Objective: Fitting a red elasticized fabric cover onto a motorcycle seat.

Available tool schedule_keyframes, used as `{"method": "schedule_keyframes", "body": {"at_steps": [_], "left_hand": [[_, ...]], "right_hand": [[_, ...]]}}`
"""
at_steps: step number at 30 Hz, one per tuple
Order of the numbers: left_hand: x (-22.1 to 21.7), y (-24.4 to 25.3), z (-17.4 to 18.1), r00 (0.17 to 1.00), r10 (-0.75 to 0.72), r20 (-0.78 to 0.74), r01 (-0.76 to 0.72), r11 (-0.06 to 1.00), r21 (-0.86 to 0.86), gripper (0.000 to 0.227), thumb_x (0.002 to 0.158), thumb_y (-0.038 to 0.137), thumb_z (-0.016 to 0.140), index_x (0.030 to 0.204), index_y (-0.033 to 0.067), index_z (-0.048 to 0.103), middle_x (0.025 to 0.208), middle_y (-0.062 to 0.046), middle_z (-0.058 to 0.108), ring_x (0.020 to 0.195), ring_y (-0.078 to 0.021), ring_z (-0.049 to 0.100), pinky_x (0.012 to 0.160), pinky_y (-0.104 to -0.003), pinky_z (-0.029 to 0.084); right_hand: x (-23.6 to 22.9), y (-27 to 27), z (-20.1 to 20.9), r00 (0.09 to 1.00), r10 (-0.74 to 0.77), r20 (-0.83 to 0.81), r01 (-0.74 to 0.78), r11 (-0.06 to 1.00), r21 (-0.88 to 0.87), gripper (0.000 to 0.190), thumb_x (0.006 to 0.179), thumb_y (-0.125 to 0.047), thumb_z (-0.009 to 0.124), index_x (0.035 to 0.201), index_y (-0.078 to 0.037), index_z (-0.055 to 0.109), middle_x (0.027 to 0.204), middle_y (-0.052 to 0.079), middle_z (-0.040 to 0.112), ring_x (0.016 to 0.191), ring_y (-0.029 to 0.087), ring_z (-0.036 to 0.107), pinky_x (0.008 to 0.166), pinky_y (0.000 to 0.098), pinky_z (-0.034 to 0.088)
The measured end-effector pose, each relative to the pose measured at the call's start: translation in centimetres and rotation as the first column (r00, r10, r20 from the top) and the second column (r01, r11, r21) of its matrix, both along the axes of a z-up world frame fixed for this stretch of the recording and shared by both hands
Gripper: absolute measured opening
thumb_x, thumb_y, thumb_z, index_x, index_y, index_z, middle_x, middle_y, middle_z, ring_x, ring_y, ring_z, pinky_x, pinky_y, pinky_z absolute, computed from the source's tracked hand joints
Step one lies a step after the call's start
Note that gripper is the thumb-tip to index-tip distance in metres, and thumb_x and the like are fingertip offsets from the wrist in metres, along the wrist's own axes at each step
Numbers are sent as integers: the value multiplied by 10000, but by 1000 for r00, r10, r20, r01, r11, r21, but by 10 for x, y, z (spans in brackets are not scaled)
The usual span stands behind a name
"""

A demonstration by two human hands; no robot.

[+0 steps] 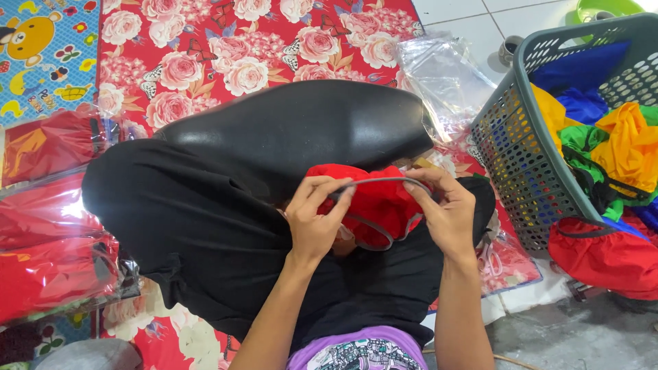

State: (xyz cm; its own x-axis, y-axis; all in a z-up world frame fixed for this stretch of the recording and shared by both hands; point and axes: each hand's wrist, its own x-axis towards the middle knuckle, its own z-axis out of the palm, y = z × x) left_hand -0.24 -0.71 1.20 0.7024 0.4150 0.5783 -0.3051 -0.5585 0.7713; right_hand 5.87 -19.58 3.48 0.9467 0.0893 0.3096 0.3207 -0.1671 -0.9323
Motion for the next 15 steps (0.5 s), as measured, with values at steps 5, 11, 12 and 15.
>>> {"method": "schedule_keyframes", "body": {"at_steps": [5,11,12,15], "left_hand": [[1,5,0,968,165,191,-185,978,93,205,812,28,848,980,140,814,883,0,672,813,-177,658,744,-291,566],[2,6,-6,938,218,269,-252,963,98,216,751,-31,846,908,106,790,846,-12,659,785,-195,619,715,-310,548],[2,6,-6,929,228,291,-271,956,116,216,748,-42,844,894,104,779,842,-8,660,784,-195,623,717,-314,542],[3,7,-11,918,236,320,-286,951,119,213,748,-66,827,868,94,753,829,-13,657,762,-198,615,695,-317,531]], "right_hand": [[4,2,-10,834,-36,551,135,981,-140,180,838,98,822,959,-28,776,958,139,758,864,320,704,863,408,560],[12,-2,-41,600,-206,773,372,928,-41,208,767,142,907,868,-28,842,829,84,672,699,211,593,734,350,559],[13,-1,-42,561,-227,796,387,922,-10,214,741,160,917,830,-17,837,793,99,676,662,215,593,692,351,561],[17,-3,-48,488,-245,838,385,922,45,221,724,199,902,803,2,838,747,120,667,606,212,578,627,339,546]]}}
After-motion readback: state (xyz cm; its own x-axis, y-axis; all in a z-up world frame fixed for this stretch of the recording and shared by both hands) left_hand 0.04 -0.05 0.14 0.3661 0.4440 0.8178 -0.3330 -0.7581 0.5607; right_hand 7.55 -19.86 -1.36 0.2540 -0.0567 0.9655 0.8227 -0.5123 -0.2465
